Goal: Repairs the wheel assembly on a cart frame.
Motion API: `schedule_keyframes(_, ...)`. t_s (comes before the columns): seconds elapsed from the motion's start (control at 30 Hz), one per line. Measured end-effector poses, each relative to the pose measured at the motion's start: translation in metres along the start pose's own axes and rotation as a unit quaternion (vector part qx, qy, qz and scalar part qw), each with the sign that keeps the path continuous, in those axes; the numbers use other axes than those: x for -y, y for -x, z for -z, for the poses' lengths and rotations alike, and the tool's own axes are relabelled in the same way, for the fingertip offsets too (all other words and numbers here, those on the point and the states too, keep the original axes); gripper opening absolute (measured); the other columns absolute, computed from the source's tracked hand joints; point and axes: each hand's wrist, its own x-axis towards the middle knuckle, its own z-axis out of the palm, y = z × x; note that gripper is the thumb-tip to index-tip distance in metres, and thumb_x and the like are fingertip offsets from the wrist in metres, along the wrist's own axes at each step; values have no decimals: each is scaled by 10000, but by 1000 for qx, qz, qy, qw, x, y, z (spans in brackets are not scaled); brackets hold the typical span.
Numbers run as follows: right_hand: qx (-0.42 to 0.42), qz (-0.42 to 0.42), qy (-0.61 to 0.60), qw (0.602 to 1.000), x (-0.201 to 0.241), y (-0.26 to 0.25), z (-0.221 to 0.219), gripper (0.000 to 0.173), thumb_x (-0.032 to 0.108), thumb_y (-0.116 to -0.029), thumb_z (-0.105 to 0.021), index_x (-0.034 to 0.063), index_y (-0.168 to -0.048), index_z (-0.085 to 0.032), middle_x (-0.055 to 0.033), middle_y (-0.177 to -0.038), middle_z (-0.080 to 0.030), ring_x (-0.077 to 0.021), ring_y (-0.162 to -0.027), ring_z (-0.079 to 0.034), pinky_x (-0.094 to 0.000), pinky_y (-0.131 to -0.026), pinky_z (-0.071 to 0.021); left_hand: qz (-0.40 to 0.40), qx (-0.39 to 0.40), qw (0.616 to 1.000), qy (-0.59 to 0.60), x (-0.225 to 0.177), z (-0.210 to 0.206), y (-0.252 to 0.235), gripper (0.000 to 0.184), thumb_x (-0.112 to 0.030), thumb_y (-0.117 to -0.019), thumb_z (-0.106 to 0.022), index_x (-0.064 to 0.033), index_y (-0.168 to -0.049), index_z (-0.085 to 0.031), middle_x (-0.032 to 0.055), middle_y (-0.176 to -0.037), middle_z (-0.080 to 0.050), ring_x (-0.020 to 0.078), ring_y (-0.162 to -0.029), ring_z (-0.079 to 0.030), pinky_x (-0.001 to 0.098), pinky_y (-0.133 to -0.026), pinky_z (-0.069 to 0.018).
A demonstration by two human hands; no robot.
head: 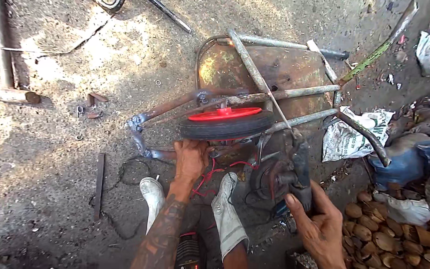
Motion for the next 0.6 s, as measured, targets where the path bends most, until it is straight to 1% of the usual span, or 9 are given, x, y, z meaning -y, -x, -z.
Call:
schedule_keyframes(0.07,20,-12,-32,999,16,20,3,449,444,-987,-648,73,-1240,-633,79,-936,-707,0,-764,-666,-215,-690,-599,9,3,1000,4,-3,1,0,270,-314,-977,-656,-93,-857,-754,105,-923,-744,333,-961,-688,591,-883,-458)
schedule_keyframes(0.1,41,-16,-46,998,22,29,3,374,465,-983,-646,184,-1229,-644,141,-948,-711,25,-789,-671,-204,-711,-601,12,2,1000,5,-4,1,1,260,-313,-972,-667,-98,-858,-758,96,-941,-749,324,-974,-690,588,-891,-462)
schedule_keyframes(0.13,66,-14,-66,996,26,38,2,351,464,-975,-661,242,-1247,-655,175,-1010,-719,45,-859,-678,-201,-772,-602,13,0,1000,6,-4,2,0,251,-312,-966,-675,-102,-856,-757,87,-953,-750,317,-983,-688,581,-895,-466)
schedule_keyframes(0.17,94,-4,-90,992,29,47,0,372,434,-974,-678,208,-1268,-659,147,-1085,-723,38,-955,-676,-221,-858,-592,14,-1,1000,5,-3,2,0,245,-311,-964,-678,-105,-863,-762,79,-960,-753,308,-986,-689,571,-900,-469)
schedule_keyframes(0.2,124,4,-111,986,33,54,-2,409,393,-977,-687,111,-1271,-653,70,-1138,-721,11,-1047,-664,-252,-942,-568,15,3,1000,4,-3,3,0,236,-306,-966,-675,-108,-874,-766,73,-964,-755,300,-981,-687,560,-900,-468)
schedule_keyframes(0.27,169,11,-137,976,46,65,-10,451,312,-970,-701,-77,-1194,-656,-121,-1119,-730,-63,-1080,-675,-268,-982,-549,14,8,1000,2,-4,4,-1,215,-286,-965,-673,-110,-889,-770,73,-954,-754,300,-963,-686,554,-886,-468)
schedule_keyframes(0.3,195,13,-135,971,52,68,-15,460,293,-964,-703,-114,-1173,-656,-182,-1095,-727,-89,-1068,-682,-261,-978,-542,16,15,1000,2,-3,4,0,219,-291,-976,-662,-116,-906,-773,67,-972,-754,294,-995,-684,553,-908,-468)
schedule_keyframes(0.43,287,26,-121,950,44,84,-33,471,284,-947,-736,-79,-1239,-660,-224,-1084,-720,-183,-1030,-698,-317,-955,-551,7,19,1000,-3,-3,4,-1,257,-317,-998,-634,-118,-901,-765,55,-979,-747,277,-1009,-675,525,-906,-465)
schedule_keyframes(0.6,323,9,-98,941,46,92,-48,476,295,-954,-722,-66,-1258,-665,-227,-1056,-727,-229,-969,-709,-346,-904,-563,4,20,1000,-17,-3,2,-1,274,-331,-1002,-630,-118,-878,-751,51,-941,-731,266,-986,-666,503,-879,-458)
